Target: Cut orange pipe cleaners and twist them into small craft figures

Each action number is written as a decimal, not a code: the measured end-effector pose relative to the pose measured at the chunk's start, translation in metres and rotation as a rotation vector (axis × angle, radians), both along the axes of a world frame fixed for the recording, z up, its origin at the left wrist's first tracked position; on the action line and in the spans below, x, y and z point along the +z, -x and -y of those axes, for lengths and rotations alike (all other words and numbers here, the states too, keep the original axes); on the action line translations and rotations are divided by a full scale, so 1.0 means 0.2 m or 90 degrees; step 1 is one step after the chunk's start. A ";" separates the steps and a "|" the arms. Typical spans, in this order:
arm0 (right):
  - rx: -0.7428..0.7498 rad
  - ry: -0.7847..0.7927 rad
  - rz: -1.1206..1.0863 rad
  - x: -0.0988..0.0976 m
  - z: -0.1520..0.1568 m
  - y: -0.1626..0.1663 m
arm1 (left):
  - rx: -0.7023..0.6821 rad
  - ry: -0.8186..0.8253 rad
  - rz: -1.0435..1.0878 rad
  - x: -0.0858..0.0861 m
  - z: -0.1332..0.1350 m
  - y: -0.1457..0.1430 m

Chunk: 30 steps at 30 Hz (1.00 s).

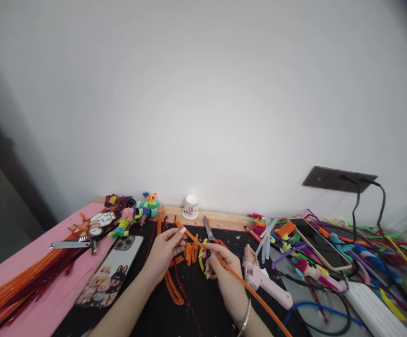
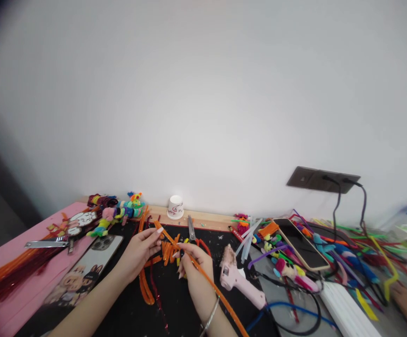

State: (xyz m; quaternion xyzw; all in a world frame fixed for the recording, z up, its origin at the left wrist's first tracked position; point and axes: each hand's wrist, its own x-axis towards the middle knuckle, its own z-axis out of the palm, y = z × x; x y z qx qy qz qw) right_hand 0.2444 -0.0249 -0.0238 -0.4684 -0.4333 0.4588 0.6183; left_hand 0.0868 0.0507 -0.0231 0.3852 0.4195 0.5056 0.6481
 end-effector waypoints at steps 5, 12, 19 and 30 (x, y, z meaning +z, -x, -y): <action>-0.104 -0.014 -0.025 -0.01 -0.02 -0.05 | 0.075 -0.174 -0.403 -0.04 -0.05 0.06; -0.132 0.004 0.002 0.00 -0.03 -0.06 | -0.049 -0.345 -0.731 0.01 0.04 0.04; -0.110 -0.003 -0.006 0.01 -0.02 -0.05 | -0.141 -0.346 -0.674 -0.02 0.03 0.03; -0.073 0.010 0.065 0.00 -0.01 -0.04 | -0.089 -0.017 -0.043 0.00 0.04 -0.01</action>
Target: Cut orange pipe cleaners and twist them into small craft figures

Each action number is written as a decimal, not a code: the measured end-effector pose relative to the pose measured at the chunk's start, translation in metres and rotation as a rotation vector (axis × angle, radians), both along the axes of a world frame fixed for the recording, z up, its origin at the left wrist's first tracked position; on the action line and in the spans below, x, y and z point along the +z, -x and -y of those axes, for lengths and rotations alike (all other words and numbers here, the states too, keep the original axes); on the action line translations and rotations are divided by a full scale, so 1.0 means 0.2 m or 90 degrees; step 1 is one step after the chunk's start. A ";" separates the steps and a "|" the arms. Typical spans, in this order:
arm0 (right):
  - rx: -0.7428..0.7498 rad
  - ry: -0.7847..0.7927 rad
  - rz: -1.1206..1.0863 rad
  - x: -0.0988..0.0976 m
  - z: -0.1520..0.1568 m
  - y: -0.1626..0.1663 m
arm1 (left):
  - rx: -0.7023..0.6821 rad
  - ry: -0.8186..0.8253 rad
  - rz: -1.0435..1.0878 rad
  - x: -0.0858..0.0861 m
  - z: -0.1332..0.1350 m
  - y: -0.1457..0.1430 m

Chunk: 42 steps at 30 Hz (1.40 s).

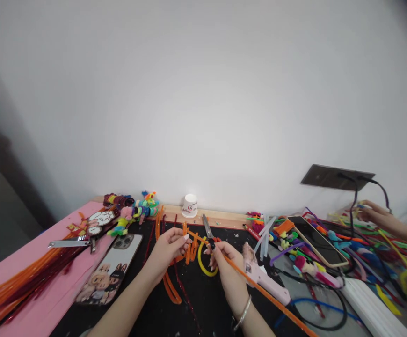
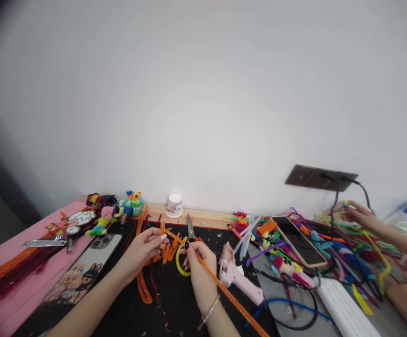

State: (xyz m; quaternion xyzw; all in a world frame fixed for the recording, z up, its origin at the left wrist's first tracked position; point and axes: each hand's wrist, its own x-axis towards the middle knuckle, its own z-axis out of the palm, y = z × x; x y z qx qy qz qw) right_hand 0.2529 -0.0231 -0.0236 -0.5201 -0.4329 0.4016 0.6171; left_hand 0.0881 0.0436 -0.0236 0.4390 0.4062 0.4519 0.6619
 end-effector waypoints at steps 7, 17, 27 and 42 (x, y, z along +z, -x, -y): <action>-0.003 -0.015 -0.004 0.01 0.01 0.01 | 0.030 0.121 0.136 0.00 0.02 -0.01; 0.027 -0.014 0.030 -0.01 0.02 0.02 | 0.058 0.121 0.203 0.02 0.03 -0.03; 0.007 -0.029 0.024 -0.04 0.01 0.02 | 0.060 0.118 0.227 0.03 0.03 -0.03; -0.030 -0.008 0.026 0.00 0.02 0.04 | 0.053 0.126 0.224 0.05 0.04 -0.05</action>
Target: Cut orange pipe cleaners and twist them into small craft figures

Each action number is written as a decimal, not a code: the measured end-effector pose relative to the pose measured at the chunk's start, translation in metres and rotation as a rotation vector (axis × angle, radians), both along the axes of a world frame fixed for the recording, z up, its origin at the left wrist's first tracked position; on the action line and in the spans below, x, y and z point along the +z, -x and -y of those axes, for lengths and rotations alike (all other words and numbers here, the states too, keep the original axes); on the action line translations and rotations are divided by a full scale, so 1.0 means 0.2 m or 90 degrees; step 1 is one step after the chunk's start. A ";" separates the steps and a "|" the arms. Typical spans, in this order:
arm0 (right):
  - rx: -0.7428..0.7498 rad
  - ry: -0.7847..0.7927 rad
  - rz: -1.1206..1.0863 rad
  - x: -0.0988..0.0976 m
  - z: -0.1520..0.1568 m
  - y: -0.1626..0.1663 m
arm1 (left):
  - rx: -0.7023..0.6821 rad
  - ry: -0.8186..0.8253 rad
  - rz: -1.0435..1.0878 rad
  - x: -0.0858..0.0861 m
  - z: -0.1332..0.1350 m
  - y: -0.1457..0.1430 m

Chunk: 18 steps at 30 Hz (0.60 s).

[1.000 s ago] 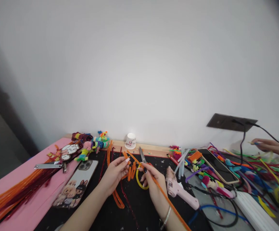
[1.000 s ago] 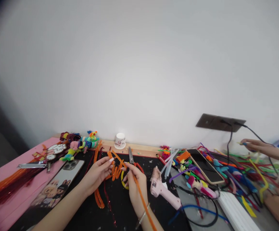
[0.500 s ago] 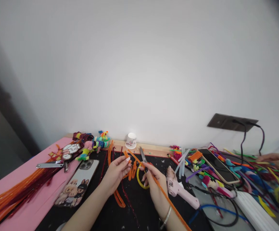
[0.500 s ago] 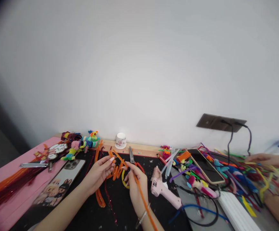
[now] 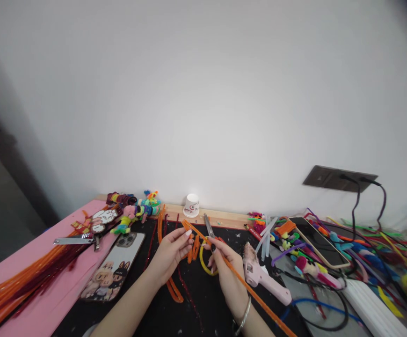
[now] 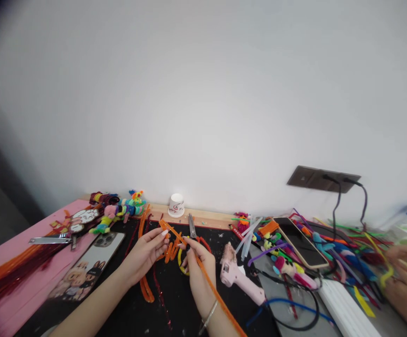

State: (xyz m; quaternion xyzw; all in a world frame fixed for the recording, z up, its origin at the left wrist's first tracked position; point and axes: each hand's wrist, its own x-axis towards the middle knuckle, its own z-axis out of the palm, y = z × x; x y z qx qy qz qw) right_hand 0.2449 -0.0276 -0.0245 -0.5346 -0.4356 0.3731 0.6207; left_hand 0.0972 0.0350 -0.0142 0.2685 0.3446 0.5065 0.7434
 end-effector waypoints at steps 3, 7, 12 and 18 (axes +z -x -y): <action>0.001 -0.004 -0.002 -0.01 0.00 -0.01 | 0.000 0.004 0.003 0.00 0.00 0.00; 0.001 -0.022 -0.004 -0.01 0.00 -0.02 | 0.000 0.004 0.004 -0.01 0.00 0.00; 0.024 0.000 0.004 0.00 0.00 -0.01 | -0.002 0.006 0.007 -0.01 -0.01 0.00; 0.034 0.038 -0.026 0.04 0.01 0.02 | -0.003 0.009 0.007 -0.01 0.00 0.00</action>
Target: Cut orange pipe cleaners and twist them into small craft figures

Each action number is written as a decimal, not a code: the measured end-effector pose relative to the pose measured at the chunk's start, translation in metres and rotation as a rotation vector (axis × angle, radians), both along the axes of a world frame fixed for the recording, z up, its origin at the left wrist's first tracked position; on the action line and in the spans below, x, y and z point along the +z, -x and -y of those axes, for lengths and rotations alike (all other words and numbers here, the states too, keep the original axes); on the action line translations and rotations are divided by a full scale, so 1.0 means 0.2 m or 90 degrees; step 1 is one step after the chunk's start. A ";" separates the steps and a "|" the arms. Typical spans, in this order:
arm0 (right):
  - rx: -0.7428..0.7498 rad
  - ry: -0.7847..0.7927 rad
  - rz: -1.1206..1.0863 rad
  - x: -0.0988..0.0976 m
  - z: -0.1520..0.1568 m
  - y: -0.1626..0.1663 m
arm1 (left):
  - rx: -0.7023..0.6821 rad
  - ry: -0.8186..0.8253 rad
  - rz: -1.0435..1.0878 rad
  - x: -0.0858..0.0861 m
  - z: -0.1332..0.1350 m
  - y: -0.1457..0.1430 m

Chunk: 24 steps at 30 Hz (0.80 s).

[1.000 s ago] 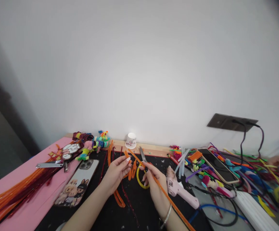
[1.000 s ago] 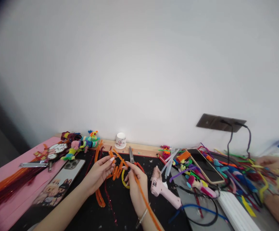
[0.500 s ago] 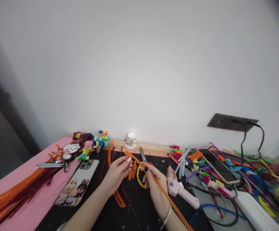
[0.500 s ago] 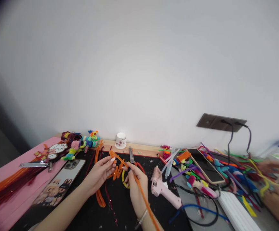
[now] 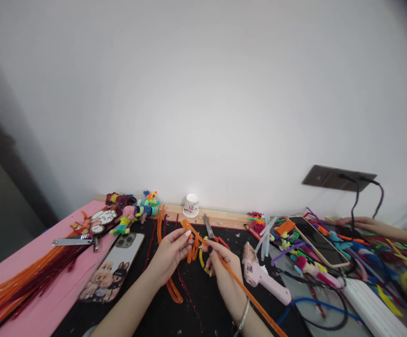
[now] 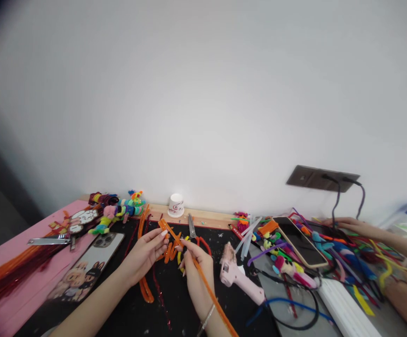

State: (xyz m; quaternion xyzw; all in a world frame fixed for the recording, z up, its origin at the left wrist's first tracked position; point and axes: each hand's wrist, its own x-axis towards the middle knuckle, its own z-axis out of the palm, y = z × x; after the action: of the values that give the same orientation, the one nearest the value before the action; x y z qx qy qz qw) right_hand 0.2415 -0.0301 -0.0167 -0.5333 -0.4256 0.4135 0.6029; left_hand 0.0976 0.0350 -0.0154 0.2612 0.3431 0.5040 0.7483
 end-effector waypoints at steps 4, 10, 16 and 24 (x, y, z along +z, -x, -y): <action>0.030 -0.002 0.001 0.01 0.01 0.00 | -0.001 -0.004 0.005 0.00 0.00 0.00; 0.059 0.001 0.002 -0.02 -0.01 -0.01 | -0.019 -0.011 0.001 0.00 0.00 0.01; 0.066 -0.001 0.011 -0.05 -0.01 -0.01 | -0.041 -0.038 -0.033 -0.02 0.00 0.01; 0.062 -0.004 0.032 -0.04 -0.02 -0.01 | -0.061 -0.085 -0.114 0.00 0.01 0.00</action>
State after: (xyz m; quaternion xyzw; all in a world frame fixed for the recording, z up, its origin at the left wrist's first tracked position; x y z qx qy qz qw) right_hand 0.2440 -0.0268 -0.0241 -0.5205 -0.4673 0.4275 0.5727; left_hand 0.0976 0.0325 -0.0163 0.3704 0.3611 0.4642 0.7190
